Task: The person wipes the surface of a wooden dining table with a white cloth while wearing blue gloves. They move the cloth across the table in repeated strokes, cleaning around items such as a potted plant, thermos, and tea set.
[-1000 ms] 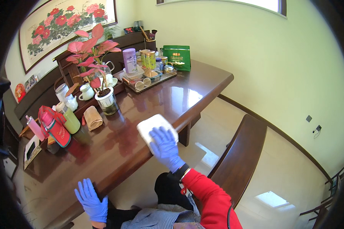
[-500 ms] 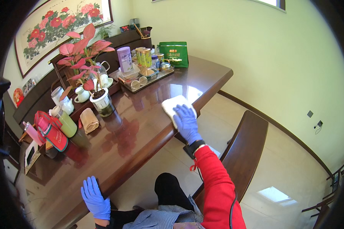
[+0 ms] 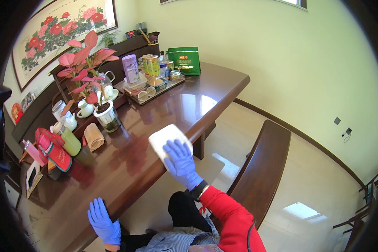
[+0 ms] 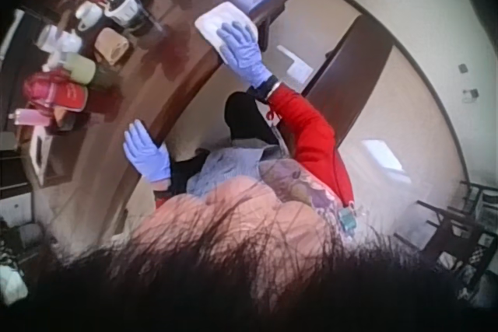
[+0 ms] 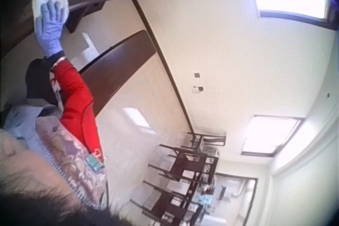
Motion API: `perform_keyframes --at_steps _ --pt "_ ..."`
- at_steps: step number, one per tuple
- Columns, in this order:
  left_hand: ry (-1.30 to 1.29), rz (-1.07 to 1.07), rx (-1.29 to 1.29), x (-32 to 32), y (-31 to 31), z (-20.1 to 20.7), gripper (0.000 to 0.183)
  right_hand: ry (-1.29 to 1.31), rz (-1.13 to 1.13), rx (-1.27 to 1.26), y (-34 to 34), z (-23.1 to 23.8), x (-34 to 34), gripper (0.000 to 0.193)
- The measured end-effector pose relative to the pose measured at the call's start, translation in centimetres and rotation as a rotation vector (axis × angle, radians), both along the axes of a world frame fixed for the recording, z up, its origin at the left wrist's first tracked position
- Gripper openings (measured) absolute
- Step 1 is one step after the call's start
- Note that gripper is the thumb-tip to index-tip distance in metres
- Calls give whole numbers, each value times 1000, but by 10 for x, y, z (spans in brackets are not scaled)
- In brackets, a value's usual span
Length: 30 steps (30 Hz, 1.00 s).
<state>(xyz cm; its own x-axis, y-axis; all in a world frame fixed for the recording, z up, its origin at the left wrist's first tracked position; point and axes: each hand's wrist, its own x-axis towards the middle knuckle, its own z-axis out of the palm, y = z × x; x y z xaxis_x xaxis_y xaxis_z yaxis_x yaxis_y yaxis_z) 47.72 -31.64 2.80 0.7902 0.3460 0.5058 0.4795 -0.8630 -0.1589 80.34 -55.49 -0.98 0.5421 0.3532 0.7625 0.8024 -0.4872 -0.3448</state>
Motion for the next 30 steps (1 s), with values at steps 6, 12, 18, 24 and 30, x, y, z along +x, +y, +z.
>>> perform_keyframes --at_steps 6,12,18,24,30 --pt "2 0 5 -1 2 -2 93 44 -14 35 -18 6 42 43" --pt "7 13 -2 -1 1 -3 91 100 -216 139 -52 9 139 40" --pt "-16 6 -5 0 0 -1 91 220 -350 177 -56 7 158 45" --pt "-10 3 -17 -1 1 -2 93 104 -207 161 -26 -6 66 48" --pt "-9 5 -5 0 3 -2 92 39 -78 111 -27 0 37 47"
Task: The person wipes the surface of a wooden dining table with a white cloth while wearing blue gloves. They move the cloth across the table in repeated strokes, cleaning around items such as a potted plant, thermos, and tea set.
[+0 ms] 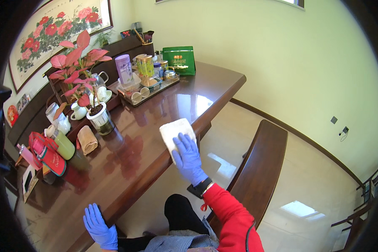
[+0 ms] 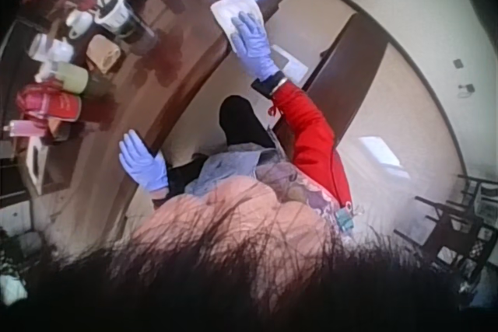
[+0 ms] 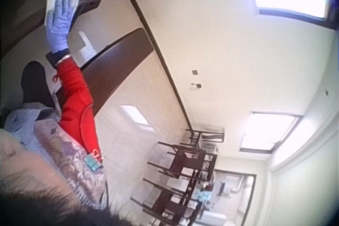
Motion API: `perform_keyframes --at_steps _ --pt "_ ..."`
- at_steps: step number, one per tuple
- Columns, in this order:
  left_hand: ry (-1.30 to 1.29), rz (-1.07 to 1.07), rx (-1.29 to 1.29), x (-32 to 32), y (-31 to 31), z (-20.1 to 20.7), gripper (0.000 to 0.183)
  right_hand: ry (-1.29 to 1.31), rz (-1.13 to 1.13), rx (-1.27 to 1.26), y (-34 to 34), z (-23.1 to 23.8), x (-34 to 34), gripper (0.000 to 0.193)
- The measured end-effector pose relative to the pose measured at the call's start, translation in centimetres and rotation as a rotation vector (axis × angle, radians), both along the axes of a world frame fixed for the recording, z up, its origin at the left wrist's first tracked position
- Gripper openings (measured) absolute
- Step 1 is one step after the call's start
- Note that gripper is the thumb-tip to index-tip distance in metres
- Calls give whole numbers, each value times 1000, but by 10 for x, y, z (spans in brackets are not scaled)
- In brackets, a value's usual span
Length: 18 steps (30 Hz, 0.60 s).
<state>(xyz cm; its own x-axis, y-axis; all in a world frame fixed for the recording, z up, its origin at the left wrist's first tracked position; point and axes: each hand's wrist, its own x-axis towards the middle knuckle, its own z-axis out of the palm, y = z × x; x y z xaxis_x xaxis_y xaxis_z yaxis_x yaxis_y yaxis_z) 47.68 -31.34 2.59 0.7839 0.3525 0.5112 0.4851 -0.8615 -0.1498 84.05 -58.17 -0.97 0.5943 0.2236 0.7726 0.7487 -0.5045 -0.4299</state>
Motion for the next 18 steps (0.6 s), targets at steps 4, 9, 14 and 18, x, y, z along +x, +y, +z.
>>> perform_keyframes --at_steps 4,9,14,18 --pt "17 13 -21 -1 -1 1 90 105 -95 58 -16 3 58 45" --pt "-3 5 4 1 -3 1 90 163 -258 86 -40 11 134 48" --pt "-33 10 16 3 -3 -2 92 179 -312 64 -29 5 124 48" --pt "-30 -4 35 1 -3 -1 93 101 -197 41 -5 -2 51 48"
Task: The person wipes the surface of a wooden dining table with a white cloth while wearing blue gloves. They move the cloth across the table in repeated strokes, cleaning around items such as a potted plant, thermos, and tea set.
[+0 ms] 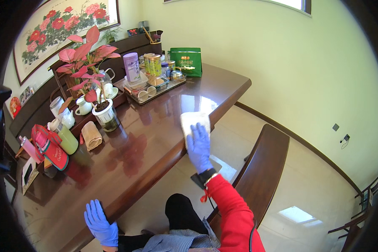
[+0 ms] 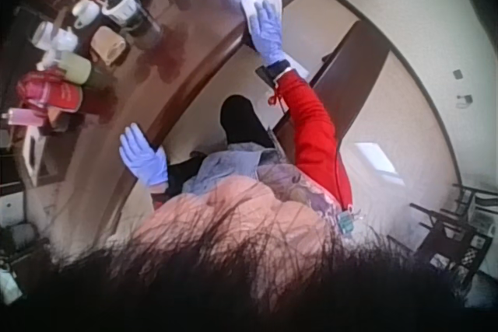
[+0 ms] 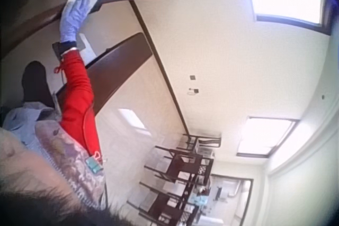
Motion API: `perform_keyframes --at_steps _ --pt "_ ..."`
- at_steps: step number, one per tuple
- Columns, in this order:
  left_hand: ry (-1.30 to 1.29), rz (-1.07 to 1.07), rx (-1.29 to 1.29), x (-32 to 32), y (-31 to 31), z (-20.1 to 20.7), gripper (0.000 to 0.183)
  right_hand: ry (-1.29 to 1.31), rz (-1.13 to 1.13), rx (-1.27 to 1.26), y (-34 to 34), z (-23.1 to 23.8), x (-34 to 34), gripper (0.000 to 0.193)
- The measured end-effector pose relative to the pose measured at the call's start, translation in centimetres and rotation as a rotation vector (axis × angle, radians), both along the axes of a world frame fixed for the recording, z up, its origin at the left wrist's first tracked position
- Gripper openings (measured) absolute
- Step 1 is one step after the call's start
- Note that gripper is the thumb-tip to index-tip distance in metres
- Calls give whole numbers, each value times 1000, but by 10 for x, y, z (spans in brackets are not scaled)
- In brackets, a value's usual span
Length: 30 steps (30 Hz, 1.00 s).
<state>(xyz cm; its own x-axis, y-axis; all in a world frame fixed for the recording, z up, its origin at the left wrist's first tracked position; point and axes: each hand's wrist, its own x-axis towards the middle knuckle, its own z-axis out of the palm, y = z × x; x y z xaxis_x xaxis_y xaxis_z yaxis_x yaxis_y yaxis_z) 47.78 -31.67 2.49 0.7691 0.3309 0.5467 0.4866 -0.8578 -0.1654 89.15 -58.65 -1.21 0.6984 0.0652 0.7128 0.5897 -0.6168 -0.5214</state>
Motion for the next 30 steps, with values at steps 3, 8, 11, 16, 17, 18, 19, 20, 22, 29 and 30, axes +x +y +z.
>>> perform_keyframes --at_steps 3,8,11,16,17,18,19,20,22,29,30 --pt "10 2 0 0 0 2 94 -70 160 -17 15 -1 -66 50" --pt "27 16 -24 0 -4 6 95 -86 273 -118 9 8 -74 48" --pt "26 10 -31 3 -6 10 93 -14 196 -8 -3 9 -26 43" --pt "58 51 -66 3 -8 14 90 54 33 8 -31 12 56 41" --pt "60 42 -54 3 -9 14 89 66 1 21 -33 12 65 43" --pt "61 41 -44 3 -9 14 89 -1 -3 -1 -33 13 69 44" --pt "65 43 -32 3 -8 13 88 60 -48 -8 -29 13 68 44" --pt "51 35 -50 3 -8 13 89 -7 -13 -31 -22 11 61 44" --pt "58 32 -75 1 -8 12 90 31 -7 -48 -14 12 36 45" --pt "40 38 -92 1 -5 9 102 -137 281 -261 48 22 -122 56" --pt "34 38 -90 1 -5 9 102 -134 351 -277 59 25 -144 58"
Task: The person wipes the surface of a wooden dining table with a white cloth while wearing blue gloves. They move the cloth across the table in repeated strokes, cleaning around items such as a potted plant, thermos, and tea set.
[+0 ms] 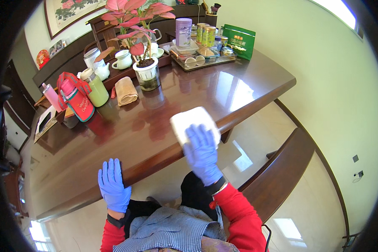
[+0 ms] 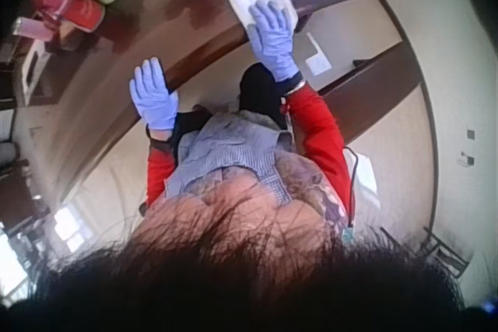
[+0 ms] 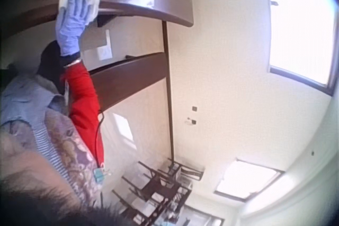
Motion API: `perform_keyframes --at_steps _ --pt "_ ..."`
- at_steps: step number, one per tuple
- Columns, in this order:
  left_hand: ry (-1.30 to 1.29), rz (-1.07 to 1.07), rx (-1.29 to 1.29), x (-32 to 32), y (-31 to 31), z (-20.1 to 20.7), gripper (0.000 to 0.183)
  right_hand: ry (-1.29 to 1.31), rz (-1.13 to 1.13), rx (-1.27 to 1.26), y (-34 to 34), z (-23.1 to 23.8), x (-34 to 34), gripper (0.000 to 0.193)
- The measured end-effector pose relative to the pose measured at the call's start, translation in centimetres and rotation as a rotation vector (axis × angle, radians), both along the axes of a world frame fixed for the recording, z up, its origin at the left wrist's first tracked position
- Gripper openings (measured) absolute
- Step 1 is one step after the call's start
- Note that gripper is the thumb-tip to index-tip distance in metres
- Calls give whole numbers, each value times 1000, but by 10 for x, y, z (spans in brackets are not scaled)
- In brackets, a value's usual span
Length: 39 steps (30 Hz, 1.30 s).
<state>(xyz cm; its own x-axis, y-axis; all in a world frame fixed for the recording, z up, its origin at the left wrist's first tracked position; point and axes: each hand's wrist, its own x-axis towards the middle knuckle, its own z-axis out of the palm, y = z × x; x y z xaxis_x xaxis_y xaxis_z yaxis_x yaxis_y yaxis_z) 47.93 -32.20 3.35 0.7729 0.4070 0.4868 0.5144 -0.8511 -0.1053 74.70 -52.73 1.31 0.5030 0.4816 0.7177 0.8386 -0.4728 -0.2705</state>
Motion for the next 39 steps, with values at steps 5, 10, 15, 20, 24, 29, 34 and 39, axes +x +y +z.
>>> perform_keyframes --at_steps 5,10,15,20,24,29,34,39 --pt "-8 -4 -14 0 -1 1 99 -94 318 -160 37 14 -66 52" --pt "-28 -14 -27 -1 0 1 96 3 212 -91 18 26 -12 43" --pt "-42 -6 8 0 1 -4 94 -28 29 -25 7 33 32 31" --pt "-17 -4 4 -1 2 -6 91 -34 171 -69 31 30 -24 33" --pt "23 9 16 -1 3 -5 92 -33 329 -82 45 36 -54 33" --pt "4 2 26 -2 2 -5 92 -45 171 -85 19 43 13 27" --pt "-40 -5 -42 0 -1 -3 91 -65 -102 -25 -4 36 74 24" --pt "-40 -1 -40 1 -1 -3 90 -103 -22 -85 17 31 38 29"
